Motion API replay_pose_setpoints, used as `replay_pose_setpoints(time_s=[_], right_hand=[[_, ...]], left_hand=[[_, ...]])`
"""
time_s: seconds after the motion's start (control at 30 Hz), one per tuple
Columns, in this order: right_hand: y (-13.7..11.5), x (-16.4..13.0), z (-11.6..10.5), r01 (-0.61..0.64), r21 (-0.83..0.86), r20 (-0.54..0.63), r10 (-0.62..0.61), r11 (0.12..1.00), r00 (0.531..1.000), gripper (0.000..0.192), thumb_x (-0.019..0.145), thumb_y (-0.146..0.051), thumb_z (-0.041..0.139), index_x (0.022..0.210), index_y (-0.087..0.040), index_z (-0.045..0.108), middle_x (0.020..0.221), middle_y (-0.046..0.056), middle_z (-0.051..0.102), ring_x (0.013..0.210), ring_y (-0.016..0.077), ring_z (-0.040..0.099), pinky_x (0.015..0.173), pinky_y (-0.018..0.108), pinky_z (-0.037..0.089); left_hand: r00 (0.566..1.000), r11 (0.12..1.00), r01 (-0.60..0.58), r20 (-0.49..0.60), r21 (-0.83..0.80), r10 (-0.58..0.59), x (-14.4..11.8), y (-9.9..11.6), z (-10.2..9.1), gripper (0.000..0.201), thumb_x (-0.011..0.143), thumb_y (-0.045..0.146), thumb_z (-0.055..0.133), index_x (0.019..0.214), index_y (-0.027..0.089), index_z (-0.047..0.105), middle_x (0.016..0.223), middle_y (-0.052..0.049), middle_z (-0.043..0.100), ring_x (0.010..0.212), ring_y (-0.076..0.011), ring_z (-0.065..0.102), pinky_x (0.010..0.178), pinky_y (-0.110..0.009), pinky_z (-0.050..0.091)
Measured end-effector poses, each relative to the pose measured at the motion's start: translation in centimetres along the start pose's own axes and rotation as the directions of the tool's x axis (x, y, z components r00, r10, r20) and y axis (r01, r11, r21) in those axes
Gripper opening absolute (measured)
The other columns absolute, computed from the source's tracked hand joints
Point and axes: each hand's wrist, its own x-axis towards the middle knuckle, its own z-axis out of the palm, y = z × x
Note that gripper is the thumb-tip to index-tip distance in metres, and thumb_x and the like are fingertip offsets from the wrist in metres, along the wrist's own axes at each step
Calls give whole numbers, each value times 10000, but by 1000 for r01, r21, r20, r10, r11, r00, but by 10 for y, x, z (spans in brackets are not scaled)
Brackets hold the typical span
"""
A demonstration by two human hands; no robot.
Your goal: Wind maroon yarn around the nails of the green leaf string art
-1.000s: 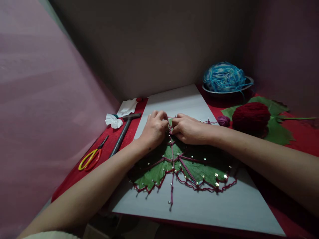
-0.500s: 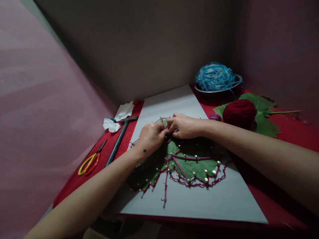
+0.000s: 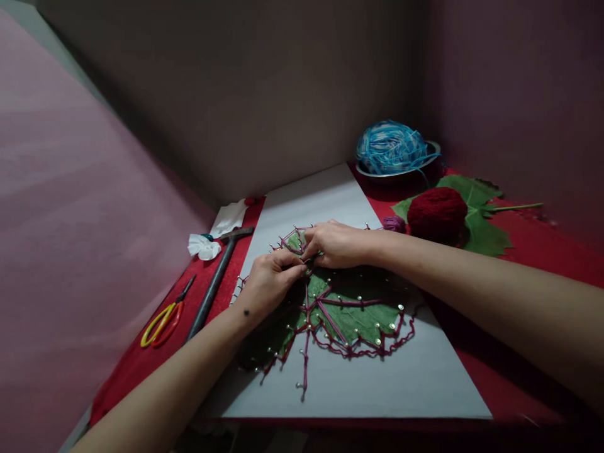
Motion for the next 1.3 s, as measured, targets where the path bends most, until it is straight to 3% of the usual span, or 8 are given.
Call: replay_pose_setpoints(time_s=[0.23,0.47,0.77,1.03,1.17,1.3], right_hand=[[-9,-2,3,73,-182,12,-72,981,997,224,757,-124,501,774,-186,716,944,90,623,834,206,498,744,388,268],[-10,-4,0,43,-114,15,-42,993,999,292,768,-169,507,951,-235,724,981,92,587,907,226,489,750,386,269],[-7,-4,4,13,-79,15,-12,997,1000,356,745,-152,512,1016,-250,722,994,97,574,937,242,475,764,385,313],[-2,-4,7,44,-88,-22,-46,995,999,296,738,-146,506,913,-230,729,968,87,580,926,232,495,761,381,331],[0,-4,7,43,-81,-11,-44,996,999,336,736,-151,520,980,-257,725,969,82,593,898,222,510,764,376,344],[-1,-5,6,56,-84,-26,-59,995,998,409,735,-158,521,1081,-269,709,981,83,606,919,232,523,769,375,359]], left_hand=[[996,986,76,56,-148,-69,6,-4,-4,122,700,271,633,639,167,649,663,15,599,665,-121,517,637,-242,392],[989,968,147,62,-204,-137,4,2,-4,127,678,281,642,637,161,646,630,15,594,618,-112,496,581,-233,378],[956,885,292,114,-362,-269,7,7,-8,187,631,305,696,619,140,607,529,38,507,479,-65,386,460,-207,265],[955,886,295,83,-358,-285,7,13,-7,195,648,305,696,596,140,606,464,58,436,422,-49,309,450,-227,204],[948,887,319,122,-335,-295,8,6,-4,155,655,278,669,598,148,609,476,43,468,433,-69,363,457,-233,228],[956,938,283,134,-201,-260,4,-3,-5,138,702,237,620,598,151,593,487,50,443,454,-76,359,467,-233,244]])
